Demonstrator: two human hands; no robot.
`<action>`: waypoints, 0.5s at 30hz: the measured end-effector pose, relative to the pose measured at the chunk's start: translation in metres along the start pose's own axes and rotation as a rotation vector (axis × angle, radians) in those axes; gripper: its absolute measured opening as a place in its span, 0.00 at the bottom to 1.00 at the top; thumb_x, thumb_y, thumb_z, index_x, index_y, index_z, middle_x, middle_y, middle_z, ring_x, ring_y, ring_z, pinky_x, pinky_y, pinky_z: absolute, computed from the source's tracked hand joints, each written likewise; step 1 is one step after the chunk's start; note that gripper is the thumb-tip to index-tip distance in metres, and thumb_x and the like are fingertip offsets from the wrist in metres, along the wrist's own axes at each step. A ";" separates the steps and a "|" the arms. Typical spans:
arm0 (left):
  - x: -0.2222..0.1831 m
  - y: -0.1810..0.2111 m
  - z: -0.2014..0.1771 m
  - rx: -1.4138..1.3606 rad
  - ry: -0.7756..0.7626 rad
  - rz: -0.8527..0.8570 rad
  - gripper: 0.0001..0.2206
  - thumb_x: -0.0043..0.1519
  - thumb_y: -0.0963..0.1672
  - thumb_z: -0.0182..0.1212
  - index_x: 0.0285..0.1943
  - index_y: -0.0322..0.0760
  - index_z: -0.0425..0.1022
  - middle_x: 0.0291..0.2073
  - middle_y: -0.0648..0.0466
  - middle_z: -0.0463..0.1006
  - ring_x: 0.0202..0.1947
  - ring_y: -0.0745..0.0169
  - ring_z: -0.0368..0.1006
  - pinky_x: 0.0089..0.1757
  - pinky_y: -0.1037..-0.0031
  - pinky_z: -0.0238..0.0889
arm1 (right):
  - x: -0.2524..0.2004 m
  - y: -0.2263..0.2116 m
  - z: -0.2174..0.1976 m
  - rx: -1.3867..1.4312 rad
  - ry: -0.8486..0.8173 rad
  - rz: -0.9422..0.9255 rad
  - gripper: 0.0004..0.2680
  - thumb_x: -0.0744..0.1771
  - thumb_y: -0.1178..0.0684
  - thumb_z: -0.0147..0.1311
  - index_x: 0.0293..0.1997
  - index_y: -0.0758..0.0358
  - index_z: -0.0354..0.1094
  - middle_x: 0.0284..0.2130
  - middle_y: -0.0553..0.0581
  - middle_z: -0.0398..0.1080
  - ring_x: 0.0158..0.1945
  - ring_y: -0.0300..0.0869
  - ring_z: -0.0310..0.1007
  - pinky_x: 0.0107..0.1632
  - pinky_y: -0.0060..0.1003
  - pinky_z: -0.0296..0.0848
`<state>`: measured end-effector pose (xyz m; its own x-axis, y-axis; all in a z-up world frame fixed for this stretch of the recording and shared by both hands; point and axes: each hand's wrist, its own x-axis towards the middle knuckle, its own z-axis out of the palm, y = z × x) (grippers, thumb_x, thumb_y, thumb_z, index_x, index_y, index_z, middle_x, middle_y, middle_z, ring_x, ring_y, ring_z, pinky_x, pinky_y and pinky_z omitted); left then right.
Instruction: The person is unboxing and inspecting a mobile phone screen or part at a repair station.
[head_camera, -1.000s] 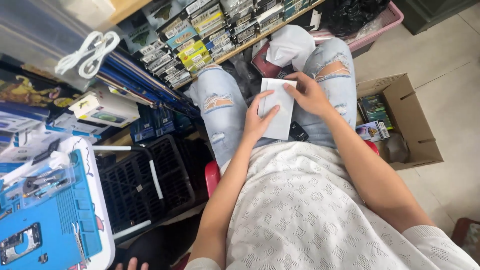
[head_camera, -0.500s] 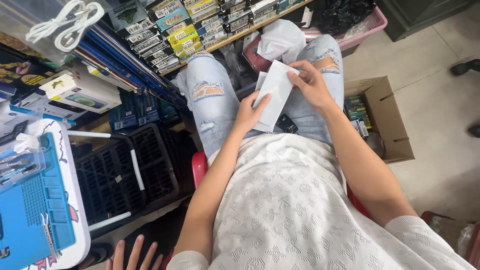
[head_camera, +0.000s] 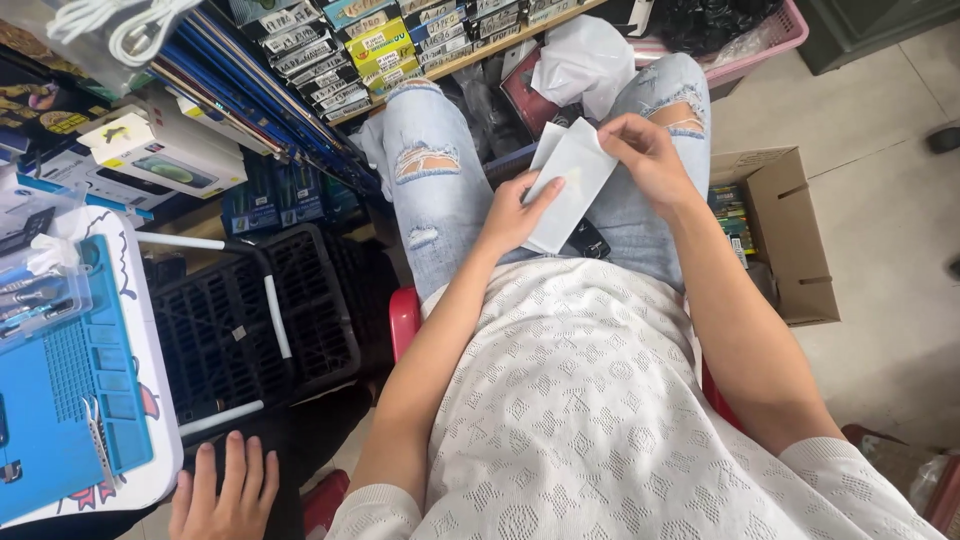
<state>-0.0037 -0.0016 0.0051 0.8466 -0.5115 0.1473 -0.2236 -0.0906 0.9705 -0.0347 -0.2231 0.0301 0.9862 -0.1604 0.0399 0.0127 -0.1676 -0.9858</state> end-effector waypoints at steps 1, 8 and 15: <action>-0.001 0.004 0.000 0.001 -0.001 0.005 0.18 0.67 0.54 0.61 0.42 0.38 0.82 0.30 0.51 0.81 0.36 0.68 0.75 0.42 0.69 0.69 | 0.002 0.001 0.000 -0.001 0.002 -0.005 0.02 0.72 0.53 0.57 0.44 0.55 0.74 0.35 0.52 0.69 0.49 0.42 0.68 0.58 0.45 0.67; -0.002 0.013 -0.001 -0.018 0.016 -0.010 0.17 0.67 0.53 0.61 0.40 0.36 0.81 0.25 0.54 0.76 0.30 0.70 0.71 0.36 0.75 0.65 | -0.001 -0.013 0.006 0.403 0.292 0.092 0.05 0.72 0.47 0.55 0.47 0.53 0.71 0.37 0.43 0.66 0.47 0.31 0.70 0.54 0.31 0.75; -0.001 -0.003 -0.002 -0.045 0.008 -0.095 0.20 0.65 0.54 0.55 0.50 0.35 0.81 0.41 0.58 0.82 0.40 0.71 0.75 0.40 0.80 0.65 | 0.016 0.007 -0.006 0.704 0.385 0.066 0.09 0.67 0.49 0.61 0.50 0.55 0.72 0.47 0.53 0.80 0.44 0.39 0.81 0.42 0.30 0.77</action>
<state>-0.0030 0.0004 0.0028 0.8667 -0.4957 0.0551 -0.1198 -0.0996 0.9878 -0.0195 -0.2328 0.0246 0.8644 -0.4938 -0.0954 0.1833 0.4859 -0.8546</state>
